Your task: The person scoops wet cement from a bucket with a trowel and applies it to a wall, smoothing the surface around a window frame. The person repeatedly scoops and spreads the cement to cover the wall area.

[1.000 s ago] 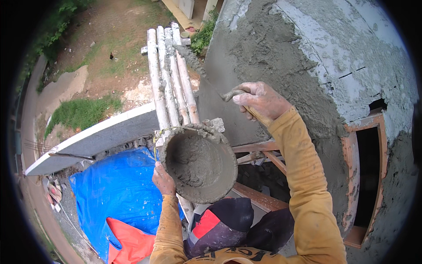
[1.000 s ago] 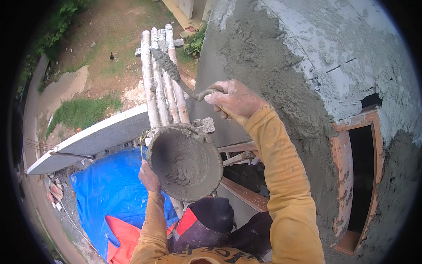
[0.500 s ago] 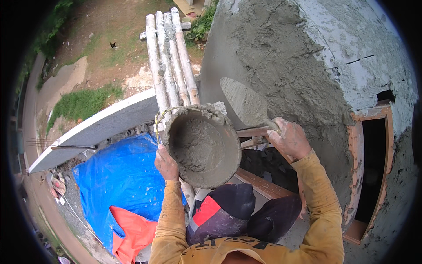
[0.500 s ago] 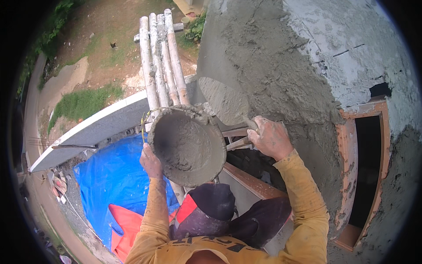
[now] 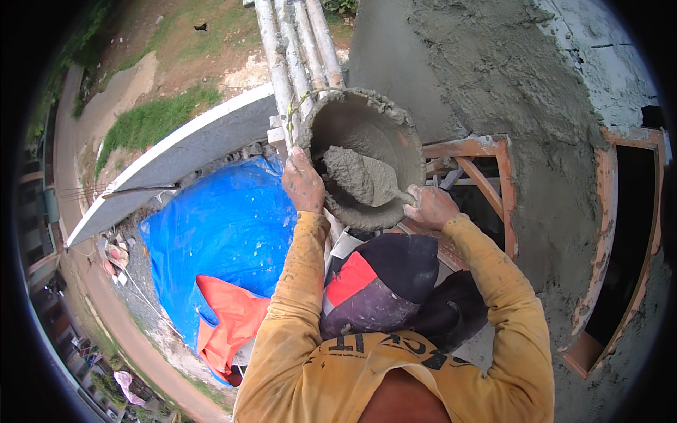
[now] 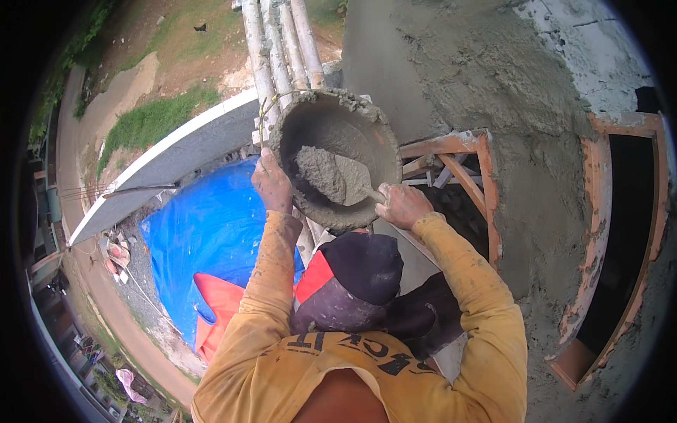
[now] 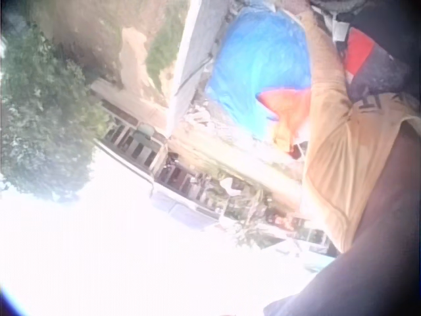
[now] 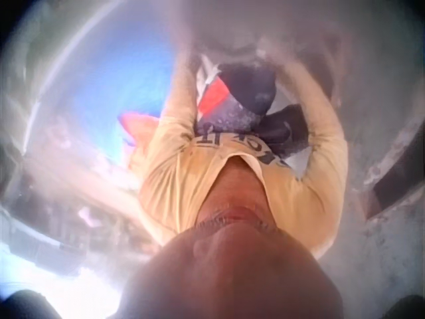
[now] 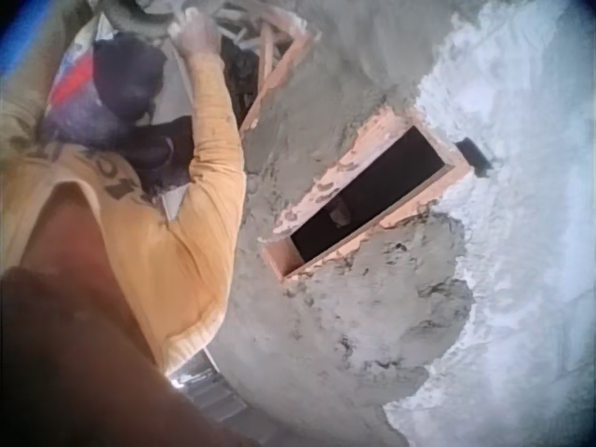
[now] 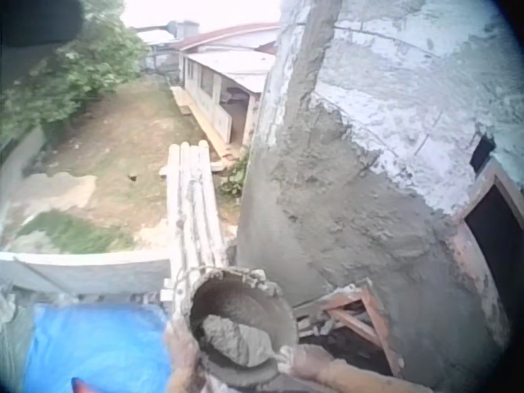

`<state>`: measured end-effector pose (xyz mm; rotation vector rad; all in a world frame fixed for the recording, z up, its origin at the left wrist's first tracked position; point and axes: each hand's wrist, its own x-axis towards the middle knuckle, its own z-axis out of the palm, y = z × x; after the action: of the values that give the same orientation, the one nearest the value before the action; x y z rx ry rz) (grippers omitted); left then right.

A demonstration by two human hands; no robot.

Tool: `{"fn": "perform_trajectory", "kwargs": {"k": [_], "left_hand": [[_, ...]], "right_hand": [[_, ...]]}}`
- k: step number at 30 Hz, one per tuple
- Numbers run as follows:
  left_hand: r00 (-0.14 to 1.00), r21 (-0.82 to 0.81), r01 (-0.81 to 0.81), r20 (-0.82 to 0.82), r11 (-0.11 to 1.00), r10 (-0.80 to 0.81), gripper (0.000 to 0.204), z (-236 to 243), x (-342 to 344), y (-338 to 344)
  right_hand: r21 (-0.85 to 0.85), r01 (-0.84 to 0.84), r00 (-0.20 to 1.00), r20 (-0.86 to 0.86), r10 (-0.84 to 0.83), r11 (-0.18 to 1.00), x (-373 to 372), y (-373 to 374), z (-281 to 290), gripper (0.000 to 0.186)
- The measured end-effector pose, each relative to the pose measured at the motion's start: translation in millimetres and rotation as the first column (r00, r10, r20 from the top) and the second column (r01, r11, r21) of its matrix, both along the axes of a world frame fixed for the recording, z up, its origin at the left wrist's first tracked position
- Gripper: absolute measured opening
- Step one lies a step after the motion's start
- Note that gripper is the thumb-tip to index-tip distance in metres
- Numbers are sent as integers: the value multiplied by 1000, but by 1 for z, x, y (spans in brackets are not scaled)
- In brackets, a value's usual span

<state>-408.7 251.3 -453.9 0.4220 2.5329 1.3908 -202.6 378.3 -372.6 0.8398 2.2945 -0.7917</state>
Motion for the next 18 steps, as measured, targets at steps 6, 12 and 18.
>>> {"fn": "perform_trajectory", "kwargs": {"k": [6, 12, 18], "left_hand": [[995, 119, -80, 71, 990, 72, 44, -25, -27, -33], [999, 100, -28, -42, 995, 33, 45, -34, -29, -24], [999, 70, -32, -11, 997, 33, 46, -28, -33, -35]], "right_hand": [[74, -86, 866, -488, 112, 994, -30, 36, 73, 41], [-526, 402, 742, -292, -603, 750, -78, 142, 137, 30], [108, 623, 643, -634, -430, 774, -51, 166, 224, 39]]}}
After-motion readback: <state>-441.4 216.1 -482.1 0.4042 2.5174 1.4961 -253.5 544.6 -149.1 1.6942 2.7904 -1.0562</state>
